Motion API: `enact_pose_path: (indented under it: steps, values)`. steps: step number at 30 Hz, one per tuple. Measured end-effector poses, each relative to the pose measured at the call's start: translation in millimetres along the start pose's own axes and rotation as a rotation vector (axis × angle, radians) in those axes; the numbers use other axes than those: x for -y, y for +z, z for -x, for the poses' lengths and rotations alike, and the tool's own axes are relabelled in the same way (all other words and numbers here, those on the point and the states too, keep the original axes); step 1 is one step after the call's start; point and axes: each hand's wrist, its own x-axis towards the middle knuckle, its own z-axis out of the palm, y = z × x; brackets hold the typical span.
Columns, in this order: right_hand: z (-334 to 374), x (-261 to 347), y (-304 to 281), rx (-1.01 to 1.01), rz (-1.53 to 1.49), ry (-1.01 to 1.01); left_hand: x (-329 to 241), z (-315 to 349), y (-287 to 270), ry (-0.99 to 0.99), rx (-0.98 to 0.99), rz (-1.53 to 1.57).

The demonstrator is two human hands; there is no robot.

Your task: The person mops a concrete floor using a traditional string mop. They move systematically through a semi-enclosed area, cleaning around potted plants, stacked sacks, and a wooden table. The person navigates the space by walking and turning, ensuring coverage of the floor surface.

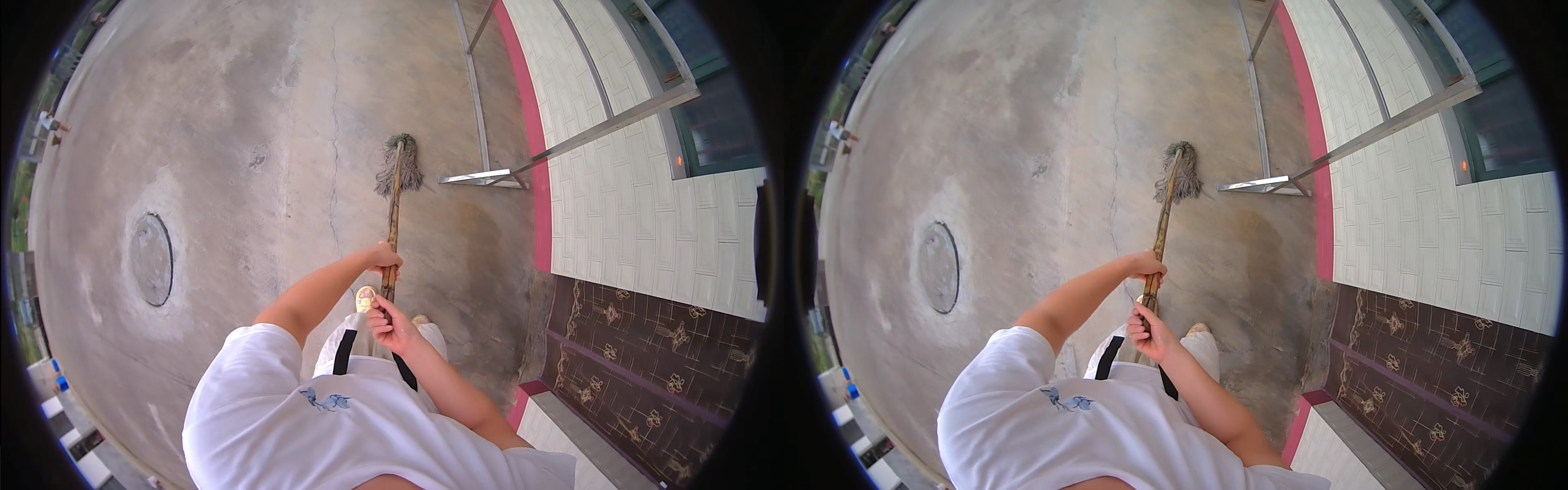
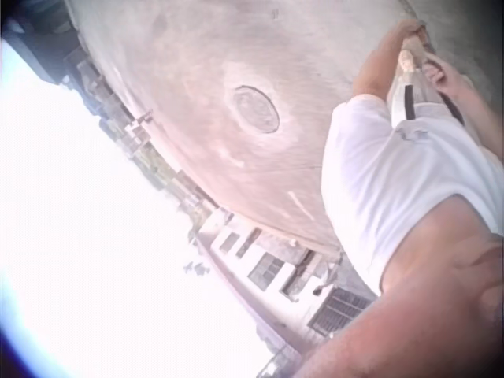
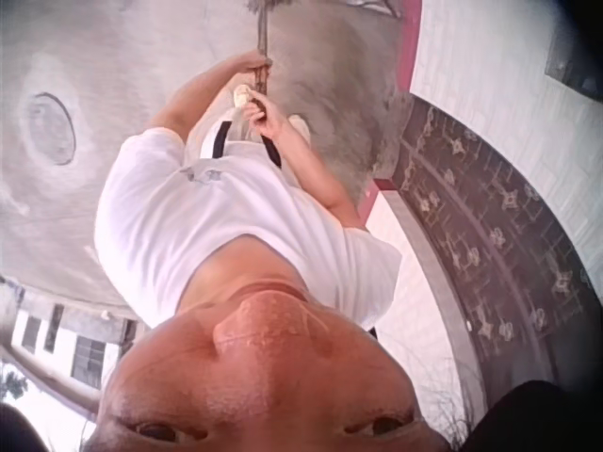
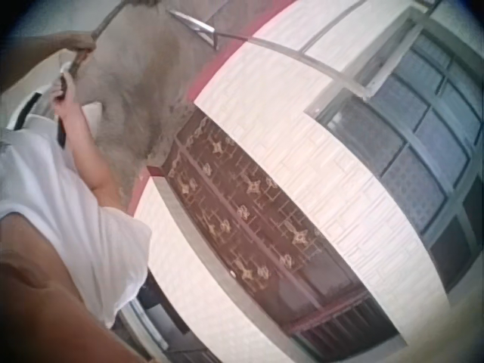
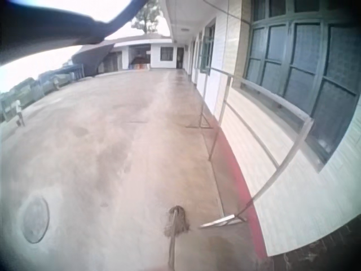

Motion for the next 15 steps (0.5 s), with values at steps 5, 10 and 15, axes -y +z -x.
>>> enact_pose_path:
  steps: [5, 10, 15]
  values:
    - [-75.2, 31.8, 88.9, 0.008, 0.035, -0.049, -93.2, -11.4, -70.2, -0.08, -0.041, -0.301]
    - [-86.0, 117.0, 177.6, -0.028, 0.073, -0.094, -205.0, -43.2, -92.8, -0.049, 0.011, -0.329]
    - [-103.0, 228.7, 256.3, -0.185, 0.274, -0.089, -302.1, -105.1, -120.8, -0.009, -0.006, -0.113]
